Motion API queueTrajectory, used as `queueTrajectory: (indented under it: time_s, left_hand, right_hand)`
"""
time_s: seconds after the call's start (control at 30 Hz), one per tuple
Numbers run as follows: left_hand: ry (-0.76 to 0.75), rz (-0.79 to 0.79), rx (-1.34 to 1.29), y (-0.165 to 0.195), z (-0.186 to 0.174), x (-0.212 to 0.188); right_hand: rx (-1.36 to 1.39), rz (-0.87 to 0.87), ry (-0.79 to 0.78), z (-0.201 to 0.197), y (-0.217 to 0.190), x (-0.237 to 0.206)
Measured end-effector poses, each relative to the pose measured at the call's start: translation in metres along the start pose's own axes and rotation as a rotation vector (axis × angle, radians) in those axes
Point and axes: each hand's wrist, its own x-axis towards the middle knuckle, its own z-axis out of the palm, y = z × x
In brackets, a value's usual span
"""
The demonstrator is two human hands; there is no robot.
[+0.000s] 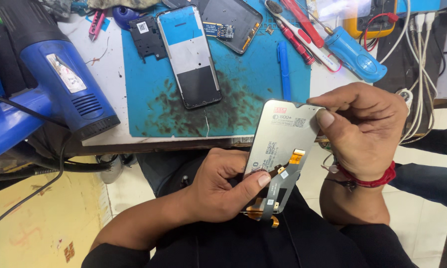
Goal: The person uses a soldering iron to heat and remove a component from a smartphone screen assembly. They then use a blue plastic pry tool to scrape adhesive residue from the screen's metal frame and wipe the surface with a cloth.
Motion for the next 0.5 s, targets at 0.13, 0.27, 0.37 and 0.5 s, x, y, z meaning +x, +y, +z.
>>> queueTrajectory:
  time_s: [0.13, 0.27, 0.37, 0.5]
  left_hand:
    - [0.008, -0.005, 0.025, 0.0018, 0.0010, 0.0001]
    - [0.001, -0.006, 0.048, 0.0024, 0.0014, 0.0002]
    - [-0.002, 0.029, 0.054, 0.0022, 0.0015, 0.0006]
    - [0.001, 0.052, 0.066, 0.0025, 0.0013, 0.0003]
  right_hand:
    - [-0.002, -0.029, -0.007, 0.0003, -0.0002, -0.0001]
    - [-0.010, -0.031, 0.013, 0.0008, -0.0004, -0.0016]
    - [-0.025, -0.032, 0.020, 0.0011, -0.0021, -0.0030]
    - [-0.040, -0.025, 0.027, 0.0026, -0.0070, -0.0036]
